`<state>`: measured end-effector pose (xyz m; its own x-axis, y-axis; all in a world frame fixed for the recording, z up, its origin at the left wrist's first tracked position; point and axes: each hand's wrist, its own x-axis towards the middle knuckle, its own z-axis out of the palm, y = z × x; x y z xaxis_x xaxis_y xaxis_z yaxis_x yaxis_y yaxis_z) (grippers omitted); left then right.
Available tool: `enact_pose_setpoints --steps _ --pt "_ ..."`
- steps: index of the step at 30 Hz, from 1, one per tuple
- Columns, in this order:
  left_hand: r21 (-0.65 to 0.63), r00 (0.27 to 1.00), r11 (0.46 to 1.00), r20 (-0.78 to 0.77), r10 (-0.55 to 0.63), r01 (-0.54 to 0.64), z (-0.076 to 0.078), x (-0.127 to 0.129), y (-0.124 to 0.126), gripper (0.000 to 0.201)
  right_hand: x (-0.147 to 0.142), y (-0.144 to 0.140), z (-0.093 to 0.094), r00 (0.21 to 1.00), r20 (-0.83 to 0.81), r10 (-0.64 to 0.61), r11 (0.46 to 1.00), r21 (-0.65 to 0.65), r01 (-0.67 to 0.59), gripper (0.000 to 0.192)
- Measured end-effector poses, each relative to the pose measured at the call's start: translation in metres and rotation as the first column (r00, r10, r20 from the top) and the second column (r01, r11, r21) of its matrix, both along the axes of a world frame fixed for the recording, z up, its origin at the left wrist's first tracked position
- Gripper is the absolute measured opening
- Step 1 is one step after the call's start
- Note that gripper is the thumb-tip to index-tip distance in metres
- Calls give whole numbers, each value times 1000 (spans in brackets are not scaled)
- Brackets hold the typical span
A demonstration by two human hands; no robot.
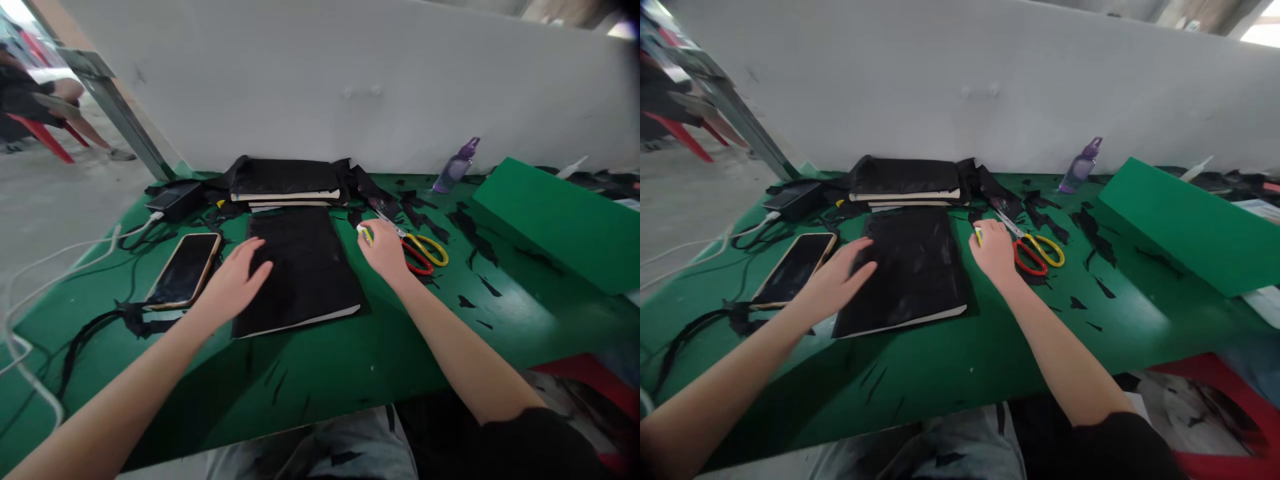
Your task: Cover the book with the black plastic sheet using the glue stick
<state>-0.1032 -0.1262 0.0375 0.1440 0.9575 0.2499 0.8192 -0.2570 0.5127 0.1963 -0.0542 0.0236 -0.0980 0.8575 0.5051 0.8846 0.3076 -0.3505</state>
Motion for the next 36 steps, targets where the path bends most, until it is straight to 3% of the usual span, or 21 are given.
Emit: enact_pose_setpoints --steps 2,3,6,9,11,13,15,17,19,22,25,27,29,31,36 --pt "-162 974 981 185 134 -104 -15 -21 7 58 13 -7 -4 987 140 -80 995 -51 87 33" --pt "-246 931 960 300 208 -135 -21 -28 9 57 17 -8 -6 977 185 -107 986 -105 128 34" --pt "-328 768 923 531 357 -202 -29 -34 10 53 21 -5 -8 969 196 -152 945 -259 201 29" --pt "-357 675 918 635 375 -174 -25 -29 7 49 24 -1 -4 989 -34 -144 948 -291 128 26" --pt "-364 668 917 643 376 -166 -23 -26 6 47 27 0 1 934 -342 -108 956 -294 3 28" --pt "-357 676 918 636 373 -170 -24 -26 5 46 30 -1 6 735 -673 -84 954 -268 -137 29" --pt "-349 675 922 641 365 -167 -26 -28 6 46 31 -1 10 451 -890 -68 944 -203 -259 28" --pt "-341 674 925 646 359 -166 -29 -30 6 45 31 -2 13 214 -974 -78 922 -152 -356 24" --pt "-323 683 932 644 345 -167 -30 -31 4 44 30 -3 14 116 -980 -162 878 -197 -437 15" --pt "-303 700 939 635 327 -164 -29 -31 1 43 28 -8 13 156 -941 -299 781 -335 -527 9" --pt "-291 718 941 617 322 -171 -27 -30 -1 43 25 -15 12 378 -879 -290 686 -467 -558 9" --pt "-277 748 942 581 322 -190 -27 -31 -2 43 21 -19 12 572 -784 -240 686 -554 -472 11" --pt "-258 790 940 518 328 -222 -28 -33 -2 43 16 -22 13 670 -711 -214 709 -585 -394 14" --pt "-241 831 936 438 342 -257 -28 -34 -3 43 11 -24 13 662 -718 -216 694 -590 -413 13" --pt "-214 881 939 339 330 -269 -22 -28 -8 41 7 -26 13 484 -833 -268 603 -537 -590 13"
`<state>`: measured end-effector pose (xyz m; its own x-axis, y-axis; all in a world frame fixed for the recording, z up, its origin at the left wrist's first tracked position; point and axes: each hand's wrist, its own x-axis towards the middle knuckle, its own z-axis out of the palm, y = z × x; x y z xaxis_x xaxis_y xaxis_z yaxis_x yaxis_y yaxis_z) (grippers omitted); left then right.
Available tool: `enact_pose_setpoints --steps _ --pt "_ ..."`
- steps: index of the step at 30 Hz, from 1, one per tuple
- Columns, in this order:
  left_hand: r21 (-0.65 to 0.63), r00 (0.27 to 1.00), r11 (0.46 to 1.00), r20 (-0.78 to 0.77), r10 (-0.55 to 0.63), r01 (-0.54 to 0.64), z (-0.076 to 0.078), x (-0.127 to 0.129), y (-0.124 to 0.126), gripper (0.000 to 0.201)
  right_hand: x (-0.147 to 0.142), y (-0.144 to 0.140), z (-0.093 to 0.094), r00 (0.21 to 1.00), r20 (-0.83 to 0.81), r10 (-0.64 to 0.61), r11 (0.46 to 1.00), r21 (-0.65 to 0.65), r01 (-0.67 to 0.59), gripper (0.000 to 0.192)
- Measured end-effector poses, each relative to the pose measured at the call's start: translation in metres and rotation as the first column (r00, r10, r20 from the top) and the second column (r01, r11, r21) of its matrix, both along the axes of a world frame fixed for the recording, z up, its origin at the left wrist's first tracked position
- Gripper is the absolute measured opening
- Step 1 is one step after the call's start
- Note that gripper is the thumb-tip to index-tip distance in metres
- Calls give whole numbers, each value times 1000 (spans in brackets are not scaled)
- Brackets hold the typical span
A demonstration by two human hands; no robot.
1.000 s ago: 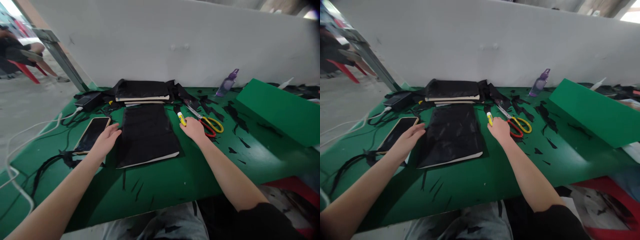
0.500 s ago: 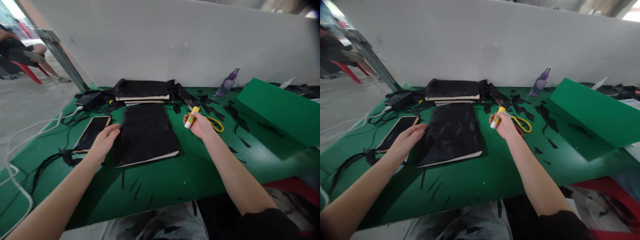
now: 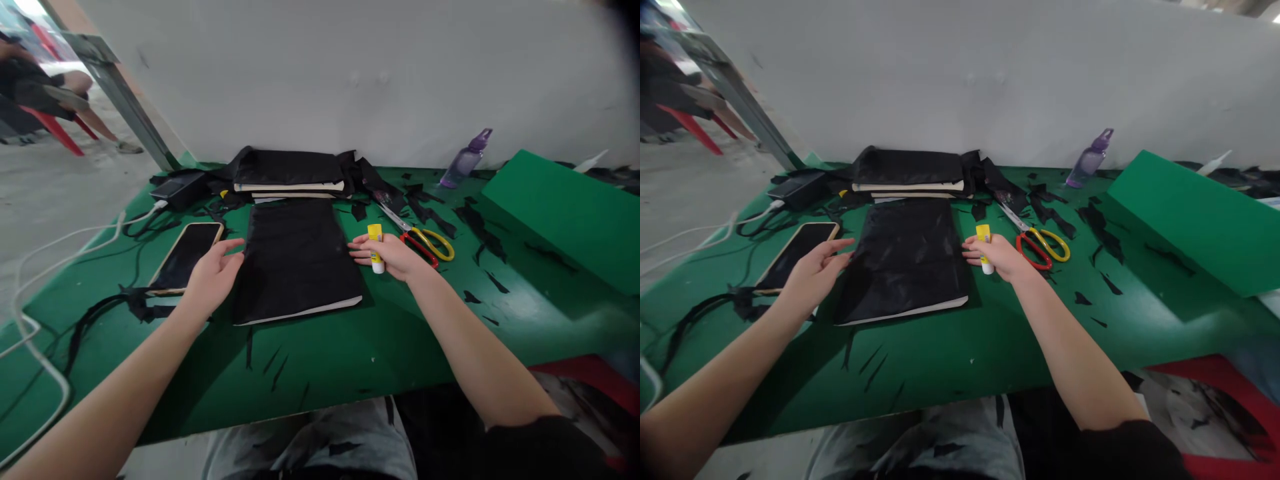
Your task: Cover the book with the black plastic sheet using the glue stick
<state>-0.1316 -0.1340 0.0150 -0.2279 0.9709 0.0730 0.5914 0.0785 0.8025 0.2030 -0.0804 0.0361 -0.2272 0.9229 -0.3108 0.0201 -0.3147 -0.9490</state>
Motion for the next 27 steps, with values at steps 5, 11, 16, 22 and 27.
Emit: enact_pose_setpoints --steps 5,11,16,22,27 --pt "-58 994 998 -109 27 -34 12 11 -5 41 1 -2 3 996 -76 38 997 -62 -43 20" --pt "-24 1000 999 1 31 -31 9 9 -1 38 -5 -3 3 993 -116 -22 999 -49 16 16" --pt "-31 1000 999 8 24 -23 6 6 0 39 -8 -4 5 993 -107 -51 997 -61 45 15" --pt "-38 1000 999 -12 -9 8 6 12 1 39 -9 -5 10 995 -69 -67 996 -58 63 19" --pt "40 995 995 -15 -95 96 -2 25 5 54 -2 -3 13 993 68 -92 995 31 90 25"
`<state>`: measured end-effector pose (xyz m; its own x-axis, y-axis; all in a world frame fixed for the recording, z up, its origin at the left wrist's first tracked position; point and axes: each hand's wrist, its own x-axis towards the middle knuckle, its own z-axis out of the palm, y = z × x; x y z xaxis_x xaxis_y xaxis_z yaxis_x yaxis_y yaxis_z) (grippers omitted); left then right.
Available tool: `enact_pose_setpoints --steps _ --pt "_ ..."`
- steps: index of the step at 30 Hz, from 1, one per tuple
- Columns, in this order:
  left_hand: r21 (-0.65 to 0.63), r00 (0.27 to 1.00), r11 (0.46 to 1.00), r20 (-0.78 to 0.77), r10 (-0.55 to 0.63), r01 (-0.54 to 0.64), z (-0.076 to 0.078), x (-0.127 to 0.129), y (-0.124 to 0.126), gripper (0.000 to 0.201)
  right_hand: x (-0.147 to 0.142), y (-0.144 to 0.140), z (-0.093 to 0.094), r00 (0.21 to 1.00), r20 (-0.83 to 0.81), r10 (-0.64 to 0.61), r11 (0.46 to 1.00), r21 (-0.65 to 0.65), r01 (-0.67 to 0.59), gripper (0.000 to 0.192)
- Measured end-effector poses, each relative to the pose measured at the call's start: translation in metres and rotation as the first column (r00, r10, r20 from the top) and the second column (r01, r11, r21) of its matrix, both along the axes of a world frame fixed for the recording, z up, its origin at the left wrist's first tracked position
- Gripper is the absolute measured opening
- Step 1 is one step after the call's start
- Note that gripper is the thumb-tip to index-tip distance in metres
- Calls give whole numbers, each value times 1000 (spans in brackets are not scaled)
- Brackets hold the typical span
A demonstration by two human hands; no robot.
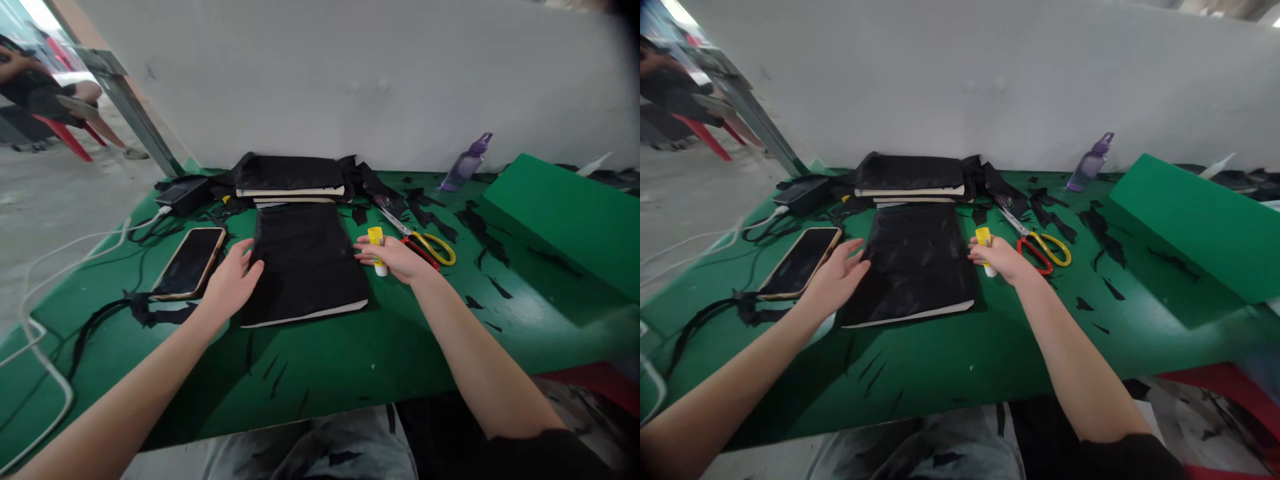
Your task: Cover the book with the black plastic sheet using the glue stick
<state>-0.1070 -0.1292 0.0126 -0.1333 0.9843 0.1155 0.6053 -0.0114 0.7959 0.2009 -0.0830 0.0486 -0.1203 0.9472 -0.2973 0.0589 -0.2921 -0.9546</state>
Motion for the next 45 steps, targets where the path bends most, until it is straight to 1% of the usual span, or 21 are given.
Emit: enact_pose_setpoints --steps 4,8,10,13,18,20,23,29,35,38,39,41,42,43,44,45 --pt "-12 982 999 -187 -41 39 2 18 1 48 12 4 -1 993 117 21 999 44 -26 30" --pt "-2 945 995 -315 -93 98 10 43 0 43 32 11 -4 957 290 16 991 121 -53 21" --pt "30 926 989 -357 -125 144 12 58 1 42 45 14 -4 916 401 -12 985 163 -58 16" --pt "63 916 979 -371 -155 191 13 78 5 41 65 17 0 840 540 -56 981 185 -54 12" --pt "45 912 968 -346 -218 249 13 108 14 41 87 19 12 677 728 -108 980 193 -52 12" --pt "35 909 963 -342 -238 266 14 118 17 41 91 19 16 636 760 -135 977 210 -44 13" --pt "37 906 956 -330 -265 293 15 125 19 40 95 18 18 611 770 -184 969 246 -19 12" --pt "68 915 943 -274 -297 326 10 123 18 35 93 14 21 601 770 -214 964 264 4 12" --pt "139 890 914 -320 -324 382 6 125 17 34 88 9 27 566 779 -272 955 292 57 17" --pt "171 883 898 -328 -337 406 8 125 16 33 85 6 32 581 760 -290 950 304 76 14" --pt "183 882 891 -320 -346 415 9 126 15 31 83 5 34 607 738 -297 946 316 79 13" --pt "205 884 876 -278 -375 436 13 126 14 27 79 1 39 701 653 -287 941 330 78 17" --pt "214 887 870 -241 -394 444 16 126 14 26 75 -1 41 764 592 -256 942 330 61 21" --pt "217 891 868 -190 -412 447 19 127 14 25 71 -5 45 830 522 -198 947 321 24 25" --pt "210 894 869 -122 -431 447 21 128 13 25 66 -8 48 882 455 -120 950 311 -32 28" --pt "191 892 874 -35 -450 448 24 128 13 27 61 -12 51 915 403 -29 947 303 -103 31"
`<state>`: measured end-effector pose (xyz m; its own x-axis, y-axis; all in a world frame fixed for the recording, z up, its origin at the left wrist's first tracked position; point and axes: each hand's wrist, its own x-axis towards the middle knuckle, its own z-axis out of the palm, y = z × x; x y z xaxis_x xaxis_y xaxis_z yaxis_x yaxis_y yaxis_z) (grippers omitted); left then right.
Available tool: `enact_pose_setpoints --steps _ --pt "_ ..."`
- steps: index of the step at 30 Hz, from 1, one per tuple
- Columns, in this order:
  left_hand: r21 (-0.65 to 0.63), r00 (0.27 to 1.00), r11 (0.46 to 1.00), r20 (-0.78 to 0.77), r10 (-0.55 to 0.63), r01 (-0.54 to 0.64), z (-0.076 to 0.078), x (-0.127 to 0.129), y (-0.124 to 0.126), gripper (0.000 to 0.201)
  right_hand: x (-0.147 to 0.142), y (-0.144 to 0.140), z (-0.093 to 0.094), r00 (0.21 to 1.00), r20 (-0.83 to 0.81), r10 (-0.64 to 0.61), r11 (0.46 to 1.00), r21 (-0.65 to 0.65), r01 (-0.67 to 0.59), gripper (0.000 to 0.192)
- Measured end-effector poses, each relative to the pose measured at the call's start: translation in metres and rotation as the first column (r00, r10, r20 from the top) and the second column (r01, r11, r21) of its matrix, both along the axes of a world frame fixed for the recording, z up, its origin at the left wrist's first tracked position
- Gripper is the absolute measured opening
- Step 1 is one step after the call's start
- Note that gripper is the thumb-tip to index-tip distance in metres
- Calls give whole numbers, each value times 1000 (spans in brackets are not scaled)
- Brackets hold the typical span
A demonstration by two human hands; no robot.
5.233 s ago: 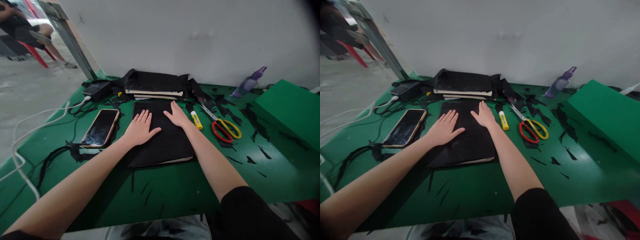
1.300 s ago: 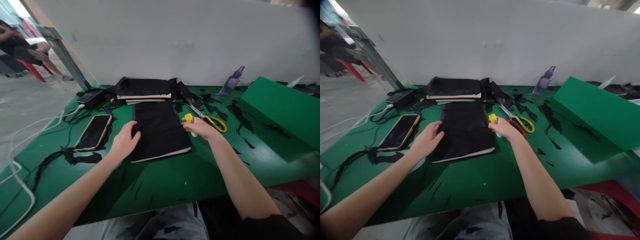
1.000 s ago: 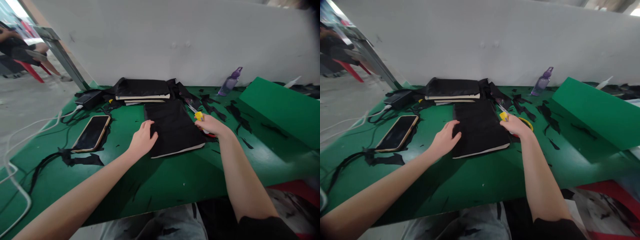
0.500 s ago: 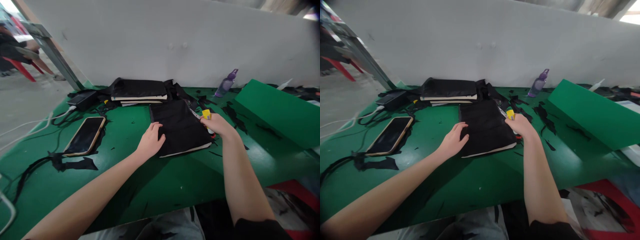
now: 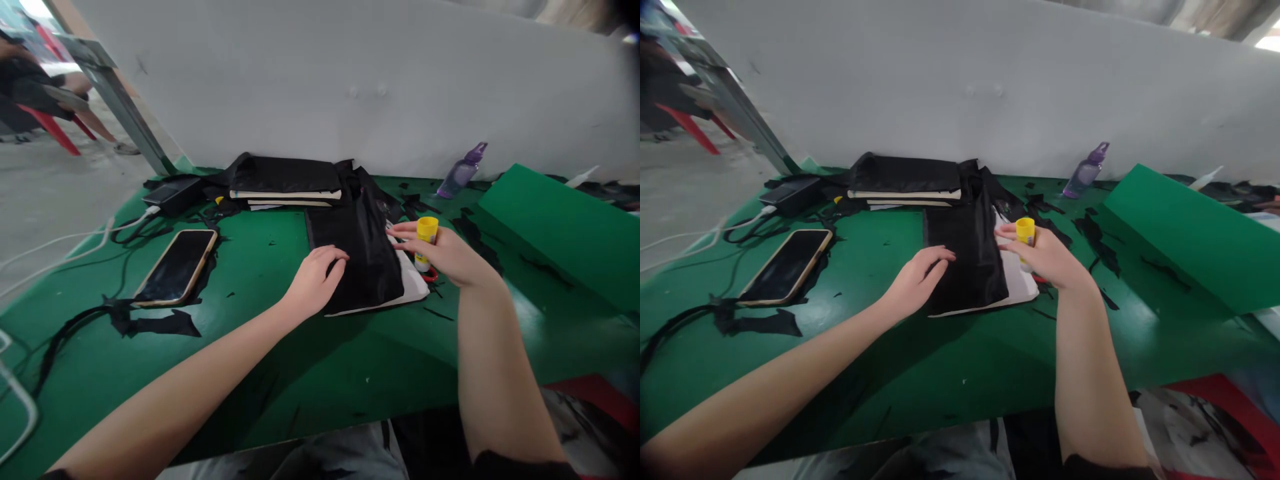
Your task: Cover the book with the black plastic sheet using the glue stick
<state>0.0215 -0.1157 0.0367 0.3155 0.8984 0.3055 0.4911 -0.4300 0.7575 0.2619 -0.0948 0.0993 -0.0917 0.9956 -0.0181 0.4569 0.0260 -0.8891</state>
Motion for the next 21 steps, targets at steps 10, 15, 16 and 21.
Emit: enact_pose_setpoints --steps 10,15,16,21 --pt "-435 932 900 332 147 13 7 -10 9 33 -41 -17 1 875 97 474 873 82 -482 47" --pt "-491 896 871 383 225 -9 6 -26 4 23 -41 -16 -5 865 -88 494 856 226 -466 37" --pt "-502 882 865 403 242 -8 7 -32 1 24 -40 -15 -7 878 -126 462 868 268 -419 33" --pt "-570 810 815 425 405 -108 9 -78 -22 27 -39 -6 -18 957 179 229 910 310 -276 29"
